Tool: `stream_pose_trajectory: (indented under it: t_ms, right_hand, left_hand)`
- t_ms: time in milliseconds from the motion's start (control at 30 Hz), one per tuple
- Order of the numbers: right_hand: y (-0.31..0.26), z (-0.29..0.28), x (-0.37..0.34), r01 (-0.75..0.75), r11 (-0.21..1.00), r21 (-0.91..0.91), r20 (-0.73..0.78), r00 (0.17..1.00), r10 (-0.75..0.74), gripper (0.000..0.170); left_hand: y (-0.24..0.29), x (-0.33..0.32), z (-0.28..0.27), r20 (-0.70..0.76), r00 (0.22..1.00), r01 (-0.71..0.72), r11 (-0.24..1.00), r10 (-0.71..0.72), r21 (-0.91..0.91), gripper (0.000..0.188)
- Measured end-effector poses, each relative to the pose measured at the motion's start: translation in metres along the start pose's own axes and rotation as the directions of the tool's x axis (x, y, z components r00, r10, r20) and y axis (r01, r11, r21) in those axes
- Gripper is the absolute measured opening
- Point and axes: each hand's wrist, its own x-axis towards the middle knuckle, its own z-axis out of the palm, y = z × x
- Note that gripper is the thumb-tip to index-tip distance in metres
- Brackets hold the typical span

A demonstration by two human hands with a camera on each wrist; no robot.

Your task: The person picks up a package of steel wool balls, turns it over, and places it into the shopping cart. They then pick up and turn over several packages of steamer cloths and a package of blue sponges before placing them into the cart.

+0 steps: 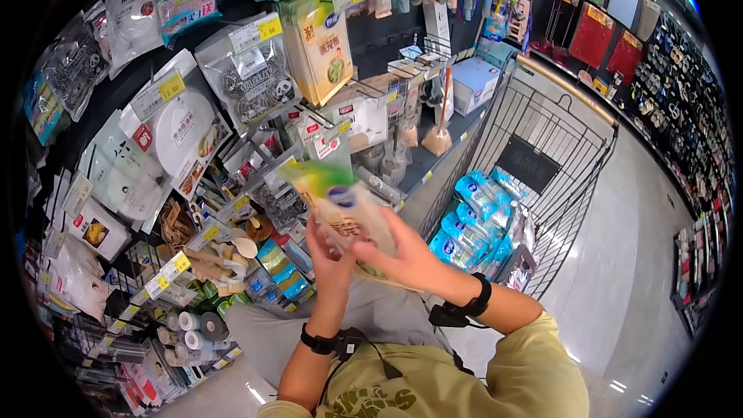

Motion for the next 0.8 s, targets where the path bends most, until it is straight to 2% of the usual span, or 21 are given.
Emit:
stream_pose_trajectory:
  t_ms: [67,100,200,233,267,300,333,367,433,467,567,633,800]
  right_hand:
    - [0.020,-0.017,0.009,-0.055,0.994,0.089,-0.008,0.998,0.056,0.051]
    - [0.028,-0.025,0.017,-0.021,0.998,0.058,-0.080,0.996,0.026,0.039]
    - [0.029,-0.060,0.039,-0.131,0.975,0.180,-0.230,0.958,0.171,0.032]
    - [0.027,-0.069,0.048,-0.062,0.958,0.278,-0.260,0.956,0.137,0.031]
    - [0.023,-0.078,0.060,0.010,0.928,0.371,-0.296,0.949,0.108,0.030]
    - [0.016,-0.088,0.070,-0.027,0.926,0.377,-0.324,0.933,0.159,0.031]
    - [0.018,-0.098,0.082,-0.022,0.937,0.349,-0.327,0.934,0.143,0.031]
    - [0.024,-0.109,0.097,-0.015,0.949,0.316,-0.329,0.936,0.124,0.031]
    - [0.021,-0.122,0.124,0.003,0.977,0.214,-0.376,0.923,0.079,0.030]
    - [0.021,-0.130,0.139,0.065,0.977,0.204,-0.398,0.917,0.022,0.030]
    - [0.020,-0.152,0.195,0.225,0.955,0.196,-0.451,0.885,-0.116,0.028]
    - [0.013,-0.157,0.235,0.317,0.922,0.223,-0.484,0.857,-0.178,0.026]
    - [0.013,-0.178,0.331,0.381,0.897,0.224,-0.443,0.860,-0.254,0.023]
  left_hand:
    - [0.008,0.009,0.008,-0.019,1.000,-0.003,0.994,0.005,0.109,0.103]
    - [-0.009,0.017,0.005,-0.023,0.993,-0.115,0.989,0.118,0.092,0.098]
    - [-0.008,0.025,0.000,0.011,0.992,0.127,0.992,-0.127,0.001,0.092]
    - [-0.001,0.026,0.007,0.038,0.989,0.142,0.987,-0.140,-0.077,0.067]
    - [-0.005,0.029,0.003,0.109,0.973,0.210,0.977,-0.205,-0.033,0.058]
    - [-0.010,0.037,-0.004,0.180,0.947,0.268,0.963,-0.266,0.014,0.050]
    - [-0.010,0.046,-0.005,0.251,0.913,0.316,0.947,-0.322,0.063,0.042]
    - [-0.010,0.051,0.002,0.233,0.940,0.240,0.969,-0.248,0.062,0.029]
    - [-0.017,0.069,0.008,0.197,0.964,0.156,0.981,-0.176,0.112,0.029]
    - [-0.021,0.077,0.009,0.174,0.974,0.121,0.983,-0.144,0.136,0.030]
    - [-0.017,0.105,0.013,0.167,0.980,0.070,0.969,-0.112,0.236,0.030]
    - [-0.019,0.124,0.016,0.146,0.986,0.049,0.971,-0.085,0.233,0.031]
    - [-0.021,0.173,0.019,0.104,0.994,0.004,0.979,-0.025,0.203,0.034]
